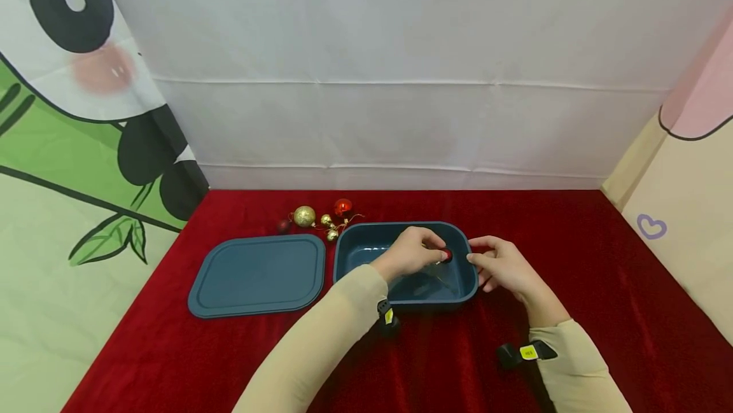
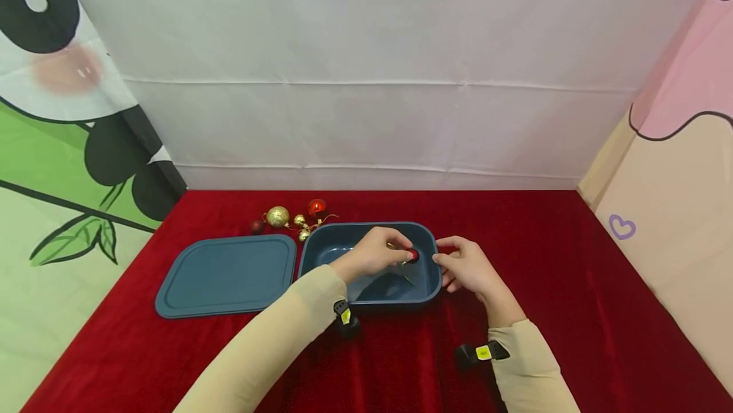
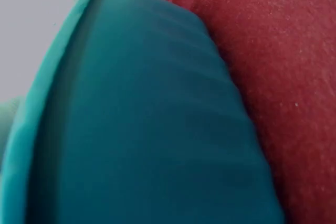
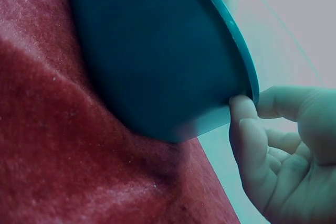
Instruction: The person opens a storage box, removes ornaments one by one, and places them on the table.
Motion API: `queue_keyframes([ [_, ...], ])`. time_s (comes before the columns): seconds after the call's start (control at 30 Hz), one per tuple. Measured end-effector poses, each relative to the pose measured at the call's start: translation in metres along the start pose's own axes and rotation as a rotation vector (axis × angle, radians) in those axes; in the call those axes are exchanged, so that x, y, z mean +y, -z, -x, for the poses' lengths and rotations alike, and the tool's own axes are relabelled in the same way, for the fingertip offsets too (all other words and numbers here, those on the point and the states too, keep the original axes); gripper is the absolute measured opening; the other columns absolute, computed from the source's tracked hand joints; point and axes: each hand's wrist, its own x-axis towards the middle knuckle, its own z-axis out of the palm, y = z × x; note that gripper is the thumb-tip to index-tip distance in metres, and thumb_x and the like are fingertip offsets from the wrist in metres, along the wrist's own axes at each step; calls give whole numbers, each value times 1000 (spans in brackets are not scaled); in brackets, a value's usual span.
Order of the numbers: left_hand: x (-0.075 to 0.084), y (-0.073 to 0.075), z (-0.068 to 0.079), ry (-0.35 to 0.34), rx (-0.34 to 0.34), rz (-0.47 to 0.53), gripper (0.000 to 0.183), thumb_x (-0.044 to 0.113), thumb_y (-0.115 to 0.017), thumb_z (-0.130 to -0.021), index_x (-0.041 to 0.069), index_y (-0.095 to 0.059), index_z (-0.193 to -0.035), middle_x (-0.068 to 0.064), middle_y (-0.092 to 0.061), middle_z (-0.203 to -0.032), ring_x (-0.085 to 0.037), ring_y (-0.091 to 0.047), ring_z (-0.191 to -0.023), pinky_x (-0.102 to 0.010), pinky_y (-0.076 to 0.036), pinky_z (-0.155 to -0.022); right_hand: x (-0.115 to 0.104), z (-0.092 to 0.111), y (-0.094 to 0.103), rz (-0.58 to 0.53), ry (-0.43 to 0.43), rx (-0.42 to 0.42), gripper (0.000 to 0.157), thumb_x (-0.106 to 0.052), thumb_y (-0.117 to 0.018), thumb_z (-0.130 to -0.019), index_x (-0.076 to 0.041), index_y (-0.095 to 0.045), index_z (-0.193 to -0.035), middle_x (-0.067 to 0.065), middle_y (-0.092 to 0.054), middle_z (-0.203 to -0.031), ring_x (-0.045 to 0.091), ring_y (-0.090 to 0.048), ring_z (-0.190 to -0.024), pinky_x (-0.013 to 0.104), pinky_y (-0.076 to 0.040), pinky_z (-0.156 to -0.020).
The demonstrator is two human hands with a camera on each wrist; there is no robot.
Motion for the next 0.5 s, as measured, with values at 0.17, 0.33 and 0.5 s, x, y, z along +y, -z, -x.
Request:
queue_keyframes([
  [0.17,-2,7,5,6,14,21,24,22,-68,-87,11,-68,-108,-2,-68,-99,-15,-62,-78,-27,-55,-71,1,1,0,-3,-4,4,49,-15,-58,-92,5,-41,-134,6,-63,-69,15,-59,-53,28,-53,-49],
  [0.33,-4,15,10,4,44,52,26,23,-69,-87,11,-67,-110,-2,-68,-96,-17,-61,-76,-27,-54,-70,2,1,0,-3,-8,7,49,-16,-58,-92,5,-41,-133,6,-62,-69,15,-59,-53,29,-54,-49],
  [0.5,-8,23,14,2,95,106,27,21,-69,-87,10,-67,-111,-5,-68,-99,-24,-64,-80,-36,-55,-75,1,0,0,-3,0,6,49,-16,-58,-92,5,-42,-133,7,-63,-70,15,-59,-53,29,-54,-49],
])
